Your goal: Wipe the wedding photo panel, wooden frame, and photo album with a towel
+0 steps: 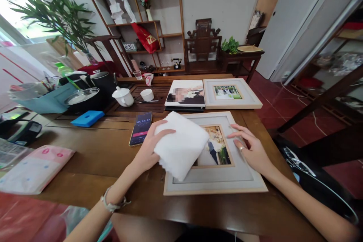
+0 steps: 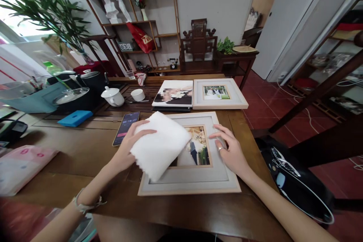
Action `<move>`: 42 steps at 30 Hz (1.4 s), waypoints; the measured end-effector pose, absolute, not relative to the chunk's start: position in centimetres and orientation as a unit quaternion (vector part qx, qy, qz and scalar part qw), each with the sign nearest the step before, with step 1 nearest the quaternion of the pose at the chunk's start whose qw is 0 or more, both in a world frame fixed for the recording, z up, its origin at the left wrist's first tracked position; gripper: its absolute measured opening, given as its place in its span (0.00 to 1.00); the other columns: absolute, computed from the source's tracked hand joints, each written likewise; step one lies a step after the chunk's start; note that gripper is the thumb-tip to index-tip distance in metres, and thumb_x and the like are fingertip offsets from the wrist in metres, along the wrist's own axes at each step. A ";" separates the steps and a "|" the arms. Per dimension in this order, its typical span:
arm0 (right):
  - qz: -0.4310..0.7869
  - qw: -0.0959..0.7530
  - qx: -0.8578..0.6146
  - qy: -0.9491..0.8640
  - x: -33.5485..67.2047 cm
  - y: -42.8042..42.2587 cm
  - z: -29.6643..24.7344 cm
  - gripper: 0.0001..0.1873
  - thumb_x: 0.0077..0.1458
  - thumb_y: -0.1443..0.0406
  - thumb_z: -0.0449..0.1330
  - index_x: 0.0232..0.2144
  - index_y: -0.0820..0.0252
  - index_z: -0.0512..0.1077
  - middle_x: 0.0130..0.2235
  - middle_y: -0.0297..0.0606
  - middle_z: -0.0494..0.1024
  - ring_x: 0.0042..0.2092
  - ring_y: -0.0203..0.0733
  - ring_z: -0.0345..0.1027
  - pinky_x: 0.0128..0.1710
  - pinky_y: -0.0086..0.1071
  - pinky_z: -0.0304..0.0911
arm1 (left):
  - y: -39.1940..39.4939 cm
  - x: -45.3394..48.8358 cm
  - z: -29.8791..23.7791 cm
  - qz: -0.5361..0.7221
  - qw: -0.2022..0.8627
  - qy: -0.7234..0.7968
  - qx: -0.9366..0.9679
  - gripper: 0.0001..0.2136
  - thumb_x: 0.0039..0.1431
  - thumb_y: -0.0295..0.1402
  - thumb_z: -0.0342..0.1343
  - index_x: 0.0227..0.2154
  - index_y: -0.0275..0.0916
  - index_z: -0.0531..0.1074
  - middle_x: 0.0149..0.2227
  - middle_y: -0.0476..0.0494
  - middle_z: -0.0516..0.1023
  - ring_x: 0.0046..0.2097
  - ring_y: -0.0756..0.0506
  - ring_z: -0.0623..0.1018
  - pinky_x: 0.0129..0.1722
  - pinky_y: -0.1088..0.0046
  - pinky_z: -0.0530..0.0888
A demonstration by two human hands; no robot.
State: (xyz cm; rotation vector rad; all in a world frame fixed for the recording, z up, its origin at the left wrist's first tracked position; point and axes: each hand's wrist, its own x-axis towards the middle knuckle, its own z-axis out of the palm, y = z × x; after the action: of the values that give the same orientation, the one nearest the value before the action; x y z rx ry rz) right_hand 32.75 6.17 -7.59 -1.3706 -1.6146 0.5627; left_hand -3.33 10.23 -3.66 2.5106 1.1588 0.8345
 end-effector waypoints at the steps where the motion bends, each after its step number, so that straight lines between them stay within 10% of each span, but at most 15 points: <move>1: 0.229 0.457 -0.556 -0.655 32.8 6.2 -7.6 0.09 0.57 0.66 0.55 0.35 0.50 0.76 0.59 0.38 0.70 0.63 0.48 0.59 0.63 0.50 0.52 | 9.6 -4.0 -3.5 0.278 0.134 0.398 0.864 0.19 0.60 0.28 0.51 0.54 0.46 0.70 0.62 0.38 0.58 0.63 0.34 0.62 0.60 0.50 0.64; 9: 0.230 0.446 -0.561 -0.658 32.7 6.2 -7.5 0.10 0.58 0.66 0.55 0.35 0.51 0.76 0.59 0.37 0.70 0.63 0.49 0.59 0.63 0.50 0.51 | 5.6 -3.7 -1.8 0.119 -0.117 0.320 0.933 0.32 0.61 0.18 0.48 0.65 0.50 0.56 0.70 0.40 0.50 0.70 0.32 0.46 0.65 0.42 0.46; 19: 0.231 0.446 -0.559 -0.660 32.8 6.2 -7.6 0.10 0.58 0.67 0.54 0.35 0.50 0.76 0.58 0.37 0.70 0.64 0.49 0.58 0.63 0.52 0.50 | 8.4 -4.6 -4.1 0.197 0.154 0.300 0.921 0.21 0.68 0.37 0.46 0.63 0.46 0.60 0.69 0.40 0.54 0.69 0.37 0.53 0.67 0.47 0.50; 27: 0.236 0.446 -0.555 -0.661 32.9 6.1 -7.5 0.10 0.58 0.66 0.54 0.35 0.50 0.76 0.58 0.38 0.70 0.64 0.50 0.58 0.63 0.54 0.51 | 10.0 -0.1 -3.1 0.137 0.071 0.411 0.899 0.30 0.49 0.28 0.60 0.58 0.37 0.65 0.67 0.32 0.56 0.69 0.30 0.49 0.64 0.39 0.49; 32: 0.236 0.447 -0.556 -0.659 32.8 6.1 -7.5 0.10 0.58 0.66 0.54 0.35 0.50 0.76 0.58 0.38 0.70 0.64 0.50 0.58 0.63 0.55 0.51 | 10.0 0.8 -2.7 0.097 0.048 0.438 0.892 0.43 0.40 0.14 0.52 0.64 0.40 0.56 0.69 0.35 0.52 0.70 0.32 0.44 0.64 0.38 0.50; 42: 0.219 0.440 -0.556 -0.670 32.7 6.1 -7.4 0.11 0.59 0.67 0.53 0.36 0.50 0.76 0.59 0.37 0.70 0.64 0.50 0.57 0.63 0.53 0.52 | 5.9 -3.8 -2.0 0.084 -0.004 0.377 0.922 0.41 0.52 0.12 0.42 0.69 0.43 0.43 0.68 0.42 0.56 0.69 0.43 0.52 0.65 0.57 0.60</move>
State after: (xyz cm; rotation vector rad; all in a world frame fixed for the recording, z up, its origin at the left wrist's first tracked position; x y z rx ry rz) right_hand 32.71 6.07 -7.35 -1.3822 -1.6652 0.5428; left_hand -3.82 5.92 -2.03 2.9058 1.1883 0.2639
